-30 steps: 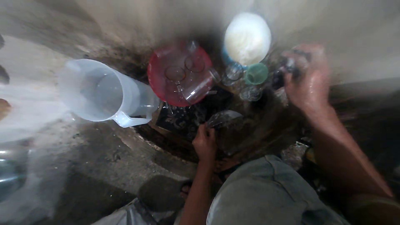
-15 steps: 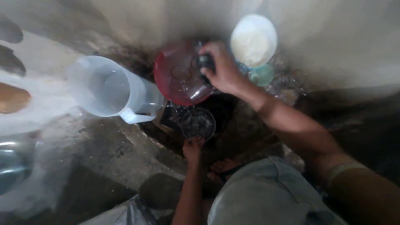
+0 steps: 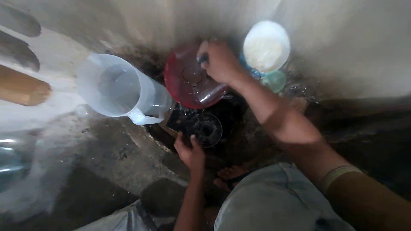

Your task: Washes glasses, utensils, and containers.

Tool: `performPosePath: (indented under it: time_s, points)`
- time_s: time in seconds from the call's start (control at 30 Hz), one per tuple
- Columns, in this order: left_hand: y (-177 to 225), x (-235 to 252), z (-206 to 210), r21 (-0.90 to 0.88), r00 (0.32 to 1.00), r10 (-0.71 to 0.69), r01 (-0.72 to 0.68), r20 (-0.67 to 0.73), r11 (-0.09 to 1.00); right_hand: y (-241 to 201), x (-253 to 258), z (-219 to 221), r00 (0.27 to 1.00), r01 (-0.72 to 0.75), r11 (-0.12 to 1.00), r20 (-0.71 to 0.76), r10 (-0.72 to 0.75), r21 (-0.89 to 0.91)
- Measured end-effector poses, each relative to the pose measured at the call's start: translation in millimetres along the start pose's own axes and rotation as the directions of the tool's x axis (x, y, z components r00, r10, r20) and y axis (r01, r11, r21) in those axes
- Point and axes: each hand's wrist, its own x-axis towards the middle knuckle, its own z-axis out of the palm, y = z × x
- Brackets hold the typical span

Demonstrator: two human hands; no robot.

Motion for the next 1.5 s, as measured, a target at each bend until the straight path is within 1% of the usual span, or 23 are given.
performPosePath:
  time_s: [0.03, 0.07, 0.13, 0.2, 0.3, 0.4, 0.5, 0.63, 0.67, 0.73, 0.8, 0.83, 0.93, 0.97, 1.03, 1.1, 1.13, 1.2, 1.27, 1.3, 1.37, 1.43, 1.5]
  points:
    - [10, 13, -2, 0.006, 0.996, 0.084, -0.084, -0.007, 0.996, 17, 15, 24, 0.994, -0.008, 0.971, -0.104, 0.033, 0.237]
    - [22, 28, -4, 0.013, 0.99, 0.143, -0.143, 0.016, 0.99, 17, 25, 32, 0.982, -0.138, 0.917, -0.065, 0.175, 0.375]
    - [51, 59, -3, 0.128, 0.975, 0.205, -0.215, 0.085, 0.968, 5, 21, 36, 0.938, -0.287, 0.812, -0.023, 0.346, 0.508]
    - [77, 84, 0, 0.361, 0.977, 0.122, -0.18, 0.176, 0.915, -6, 3, 42, 0.913, -0.313, 0.752, -0.034, 0.406, 0.58]
    - [99, 102, 8, 0.691, 0.97, -0.034, -0.146, 0.24, 0.708, -11, -23, 51, 0.888, -0.346, 0.706, -0.028, 0.46, 0.617]
    - [106, 102, 6, 0.797, 0.97, -0.065, -0.152, 0.232, 0.584, -4, -37, 54, 0.891, -0.302, 0.668, -0.049, 0.452, 0.68]
    - [109, 93, -17, 0.73, 0.97, -0.053, -0.141, 0.236, 0.669, 3, -38, 58, 0.863, -0.276, 0.525, -0.033, 0.505, 0.805]
    - [93, 56, -50, 0.419, 0.98, 0.017, -0.1, 0.197, 0.902, -5, -37, 74, 0.845, -0.166, 0.104, 0.087, 0.527, 0.981]
    - [88, 42, -54, 0.318, 0.981, 0.021, -0.082, 0.191, 0.945, -9, -37, 76, 0.848, -0.153, 0.05, 0.105, 0.52, 0.987]
    - [75, 14, -55, 0.082, 0.982, 0.027, -0.043, 0.188, 0.996, -17, -40, 82, 0.848, -0.121, 0.058, 0.073, 0.525, 0.991]
    - [62, -11, -51, -0.127, 0.968, 0.085, -0.056, 0.237, 0.99, -23, -41, 84, 0.84, -0.108, 0.158, 0.005, 0.542, 0.981]
    - [58, -23, -49, -0.157, 0.956, 0.133, -0.094, 0.263, 0.983, -27, -42, 83, 0.844, -0.105, 0.231, -0.036, 0.535, 0.967]
    - [45, -47, -41, -0.005, 0.878, 0.395, -0.409, 0.269, 0.912, -35, -51, 77, 0.919, -0.087, 0.458, -0.107, 0.381, 0.885]
    - [41, -49, -40, 0.044, 0.859, 0.438, -0.464, 0.266, 0.885, -35, -54, 75, 0.939, -0.112, 0.536, -0.088, 0.333, 0.837]
    - [39, -50, -41, 0.055, 0.844, 0.444, -0.48, 0.301, 0.875, -33, -59, 74, 0.952, -0.188, 0.637, -0.02, 0.305, 0.747]
    - [52, -48, -45, 0.029, 0.831, 0.378, -0.425, 0.408, 0.905, -32, -64, 73, 0.942, -0.223, 0.679, -0.024, 0.334, 0.699]
    - [60, -46, -47, 0.049, 0.818, 0.311, -0.381, 0.484, 0.923, -32, -67, 76, 0.936, -0.2, 0.683, -0.07, 0.346, 0.702]
    - [72, -40, -45, 0.113, 0.776, 0.205, -0.334, 0.596, 0.936, -33, -71, 85, 0.914, -0.047, 0.692, -0.248, 0.321, 0.721]
    - [76, -36, -41, 0.124, 0.749, 0.207, -0.36, 0.63, 0.925, -33, -72, 91, 0.884, 0.093, 0.686, -0.377, 0.276, 0.721]
    - [76, -36, -39, 0.108, 0.754, 0.228, -0.367, 0.616, 0.924, -33, -72, 90, 0.882, 0.092, 0.669, -0.372, 0.288, 0.737]
    - [72, -36, -38, 0.019, 0.782, 0.274, -0.342, 0.56, 0.939, -28, -72, 82, 0.92, 0.022, 0.589, -0.247, 0.304, 0.807]
    - [62, -30, -43, -0.116, 0.772, 0.316, -0.304, 0.552, 0.945, -13, -73, 74, 0.978, 0.028, 0.435, -0.116, 0.175, 0.9]
    - [52, -24, -46, -0.259, 0.735, 0.362, -0.257, 0.574, 0.931, -4, -74, 74, 0.99, 0.073, 0.308, -0.107, 0.097, 0.949]
